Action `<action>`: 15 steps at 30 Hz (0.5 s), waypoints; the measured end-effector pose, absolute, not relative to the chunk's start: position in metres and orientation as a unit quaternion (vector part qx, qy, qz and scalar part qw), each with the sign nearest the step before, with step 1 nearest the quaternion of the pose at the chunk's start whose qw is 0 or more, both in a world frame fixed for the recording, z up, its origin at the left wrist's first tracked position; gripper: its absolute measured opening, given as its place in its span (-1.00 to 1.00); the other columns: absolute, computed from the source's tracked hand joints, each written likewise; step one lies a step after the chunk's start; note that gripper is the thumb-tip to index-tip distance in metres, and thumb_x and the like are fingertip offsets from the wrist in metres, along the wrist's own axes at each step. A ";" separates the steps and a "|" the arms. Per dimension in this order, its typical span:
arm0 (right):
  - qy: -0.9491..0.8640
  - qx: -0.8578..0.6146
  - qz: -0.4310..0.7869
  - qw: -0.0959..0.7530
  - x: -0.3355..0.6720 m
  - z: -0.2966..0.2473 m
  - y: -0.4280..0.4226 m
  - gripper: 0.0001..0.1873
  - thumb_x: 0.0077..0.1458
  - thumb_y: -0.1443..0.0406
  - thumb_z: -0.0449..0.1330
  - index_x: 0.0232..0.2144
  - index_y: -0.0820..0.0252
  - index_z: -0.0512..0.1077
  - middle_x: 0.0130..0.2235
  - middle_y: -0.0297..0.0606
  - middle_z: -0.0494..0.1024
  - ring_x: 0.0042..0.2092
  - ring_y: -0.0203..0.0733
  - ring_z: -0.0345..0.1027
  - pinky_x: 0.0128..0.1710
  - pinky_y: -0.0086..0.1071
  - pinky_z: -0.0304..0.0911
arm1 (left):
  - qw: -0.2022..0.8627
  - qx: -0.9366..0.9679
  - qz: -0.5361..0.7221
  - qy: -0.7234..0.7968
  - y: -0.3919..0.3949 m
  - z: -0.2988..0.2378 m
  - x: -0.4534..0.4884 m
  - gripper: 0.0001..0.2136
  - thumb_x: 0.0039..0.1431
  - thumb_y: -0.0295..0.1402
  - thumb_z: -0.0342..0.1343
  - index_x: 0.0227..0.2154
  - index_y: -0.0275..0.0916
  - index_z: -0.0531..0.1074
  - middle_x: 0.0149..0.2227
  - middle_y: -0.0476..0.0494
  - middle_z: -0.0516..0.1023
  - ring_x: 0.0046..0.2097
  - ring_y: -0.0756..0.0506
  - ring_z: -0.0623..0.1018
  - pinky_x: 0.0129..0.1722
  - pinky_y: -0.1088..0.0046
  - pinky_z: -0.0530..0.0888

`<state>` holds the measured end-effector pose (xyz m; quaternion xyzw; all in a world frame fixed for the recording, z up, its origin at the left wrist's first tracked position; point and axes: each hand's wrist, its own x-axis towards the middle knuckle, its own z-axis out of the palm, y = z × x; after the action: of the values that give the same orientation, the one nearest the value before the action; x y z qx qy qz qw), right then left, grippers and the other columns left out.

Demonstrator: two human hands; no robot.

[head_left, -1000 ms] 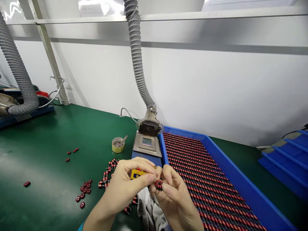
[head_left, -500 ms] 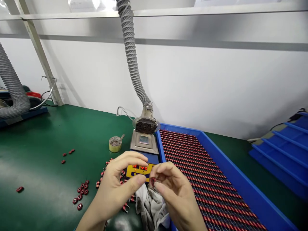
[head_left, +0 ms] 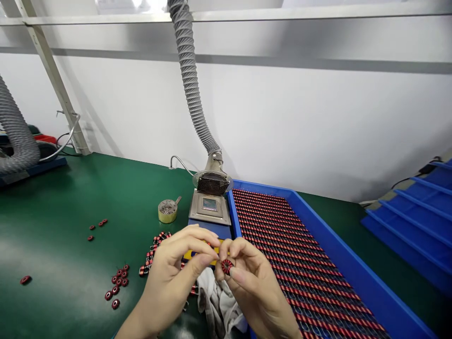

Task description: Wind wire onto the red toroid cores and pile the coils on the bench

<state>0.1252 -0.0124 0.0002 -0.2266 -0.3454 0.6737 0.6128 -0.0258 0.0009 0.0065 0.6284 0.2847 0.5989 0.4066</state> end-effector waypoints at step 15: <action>-0.324 -0.249 0.676 0.613 0.120 -0.004 -0.011 -0.79 -0.11 0.31 0.51 -0.50 0.14 0.53 -0.37 -0.31 0.53 -0.33 -0.24 0.38 -0.23 -0.38 0.36 | 0.547 0.511 0.601 0.280 0.007 0.002 -0.008 -0.87 0.02 -0.50 0.36 -0.49 -0.08 0.67 -0.40 -0.01 0.70 -0.21 -0.10 0.64 0.14 0.24 0.36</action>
<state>0.1203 -0.0108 -0.0041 -0.2490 -0.3240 0.6763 0.6129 -0.0082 0.0068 0.0016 0.5109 0.2804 0.6011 0.5468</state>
